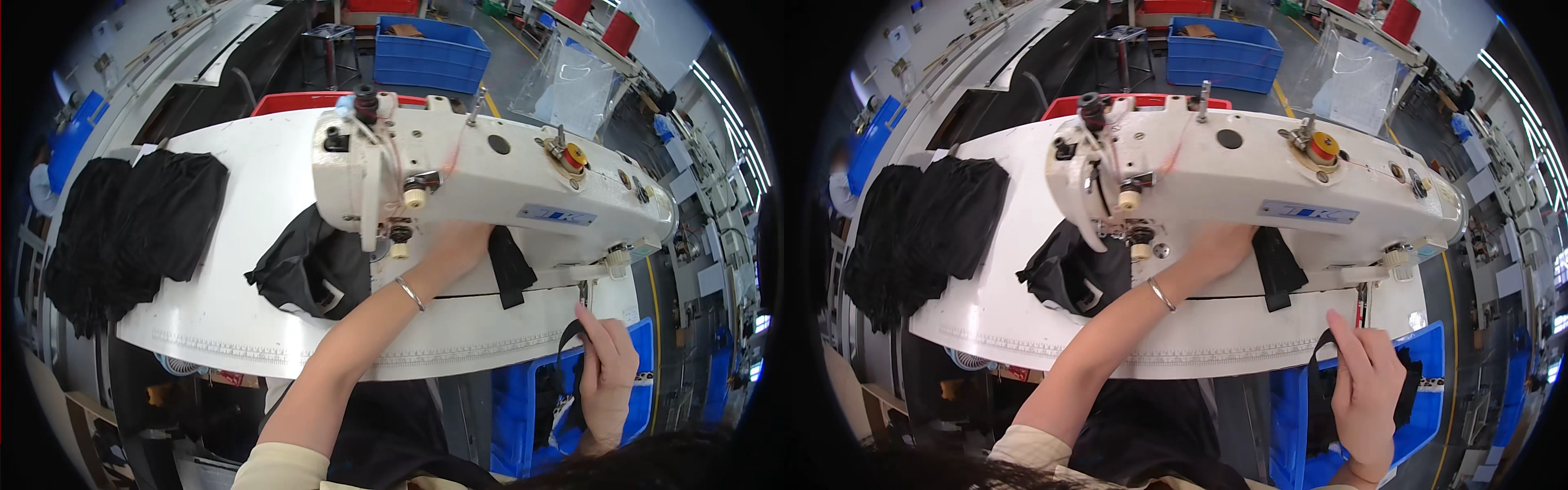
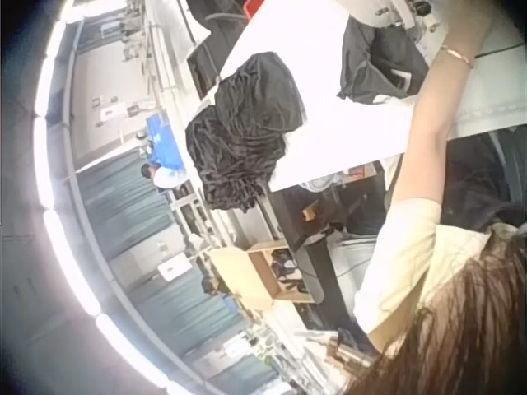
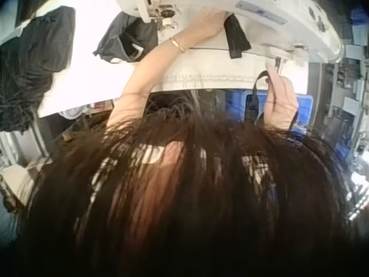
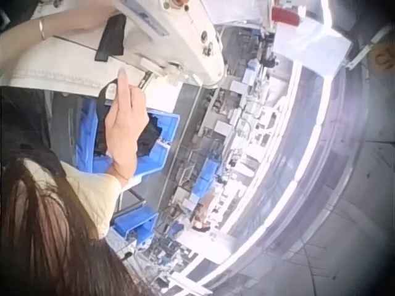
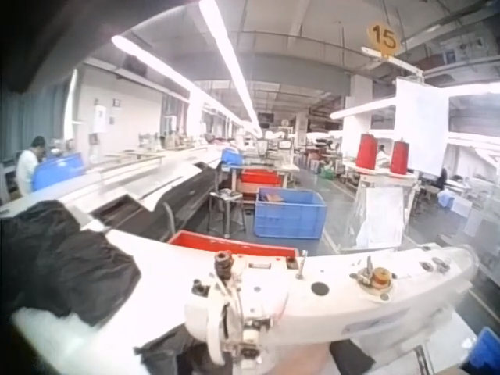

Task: Sewing a black fabric component using an industrial sewing machine.

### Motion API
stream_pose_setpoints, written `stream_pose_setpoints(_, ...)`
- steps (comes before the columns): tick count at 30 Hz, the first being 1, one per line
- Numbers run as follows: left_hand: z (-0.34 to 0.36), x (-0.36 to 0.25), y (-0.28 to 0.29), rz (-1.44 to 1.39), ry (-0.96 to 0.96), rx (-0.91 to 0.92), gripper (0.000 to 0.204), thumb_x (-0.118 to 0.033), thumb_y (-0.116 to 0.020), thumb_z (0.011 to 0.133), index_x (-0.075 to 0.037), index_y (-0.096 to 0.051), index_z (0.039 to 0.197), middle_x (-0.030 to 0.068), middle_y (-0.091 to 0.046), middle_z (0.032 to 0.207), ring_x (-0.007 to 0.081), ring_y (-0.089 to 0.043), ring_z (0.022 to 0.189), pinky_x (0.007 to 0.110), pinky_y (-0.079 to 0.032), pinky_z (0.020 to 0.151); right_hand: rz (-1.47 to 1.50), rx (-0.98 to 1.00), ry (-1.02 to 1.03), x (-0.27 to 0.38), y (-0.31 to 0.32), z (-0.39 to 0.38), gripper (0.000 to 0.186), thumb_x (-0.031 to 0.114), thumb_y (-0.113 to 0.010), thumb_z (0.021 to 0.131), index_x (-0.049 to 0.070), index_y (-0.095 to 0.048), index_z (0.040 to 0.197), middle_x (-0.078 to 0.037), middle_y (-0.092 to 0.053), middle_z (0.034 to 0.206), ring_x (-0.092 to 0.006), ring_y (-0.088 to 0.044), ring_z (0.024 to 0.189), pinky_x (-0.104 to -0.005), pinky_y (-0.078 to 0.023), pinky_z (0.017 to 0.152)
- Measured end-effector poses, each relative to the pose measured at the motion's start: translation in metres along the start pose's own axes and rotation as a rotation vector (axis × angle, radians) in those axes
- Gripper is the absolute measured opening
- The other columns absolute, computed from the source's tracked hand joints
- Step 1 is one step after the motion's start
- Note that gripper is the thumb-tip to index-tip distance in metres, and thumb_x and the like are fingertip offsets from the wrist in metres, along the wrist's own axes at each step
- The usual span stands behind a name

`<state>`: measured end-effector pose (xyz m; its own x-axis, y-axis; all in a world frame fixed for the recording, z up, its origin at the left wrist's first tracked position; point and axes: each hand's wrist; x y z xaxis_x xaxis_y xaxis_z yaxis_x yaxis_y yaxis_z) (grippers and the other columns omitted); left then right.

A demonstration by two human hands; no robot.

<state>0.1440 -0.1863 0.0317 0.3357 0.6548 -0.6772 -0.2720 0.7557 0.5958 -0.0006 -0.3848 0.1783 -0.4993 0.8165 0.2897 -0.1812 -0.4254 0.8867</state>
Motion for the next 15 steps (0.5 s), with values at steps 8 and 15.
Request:
stream_pose_setpoints(8, -0.17, -0.059, 0.131, -1.118, 0.201, 0.921, 0.03, -0.026, -0.05, 0.096, 0.001, -0.061, 0.087, 0.0032, -0.063, 0.073, 0.0101, -0.059, 0.07, 0.025, -0.044, 0.069, 1.086, 0.843, 0.022, 0.025, -0.034, 0.006, 0.034, -0.001, -0.068, 0.078, 0.0, -0.064, 0.111, -0.004, -0.063, 0.088, -0.0108, -0.057, 0.08, -0.0239, -0.044, 0.075)
stream_pose_setpoints(15, -0.222, -0.035, 0.246, -0.616, 0.64, 0.502, 0.022, 0.0, -0.064, 0.083, 0.002, -0.062, 0.105, 0.0085, -0.064, 0.093, 0.011, -0.062, 0.075, 0.023, -0.051, 0.069, 1.176, 0.916, -0.252, 0.07, -0.12, -0.026, 0.033, 0.003, -0.058, 0.088, 0.003, -0.057, 0.12, -0.002, -0.058, 0.093, -0.0066, -0.051, 0.083, -0.0207, -0.041, 0.077)
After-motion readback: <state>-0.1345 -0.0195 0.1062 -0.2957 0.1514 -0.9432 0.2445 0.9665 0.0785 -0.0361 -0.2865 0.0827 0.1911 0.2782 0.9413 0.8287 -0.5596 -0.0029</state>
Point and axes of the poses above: each hand's wrist, its own z-axis towards the middle knuckle, its own y-axis out of the back of the hand, x = y × z
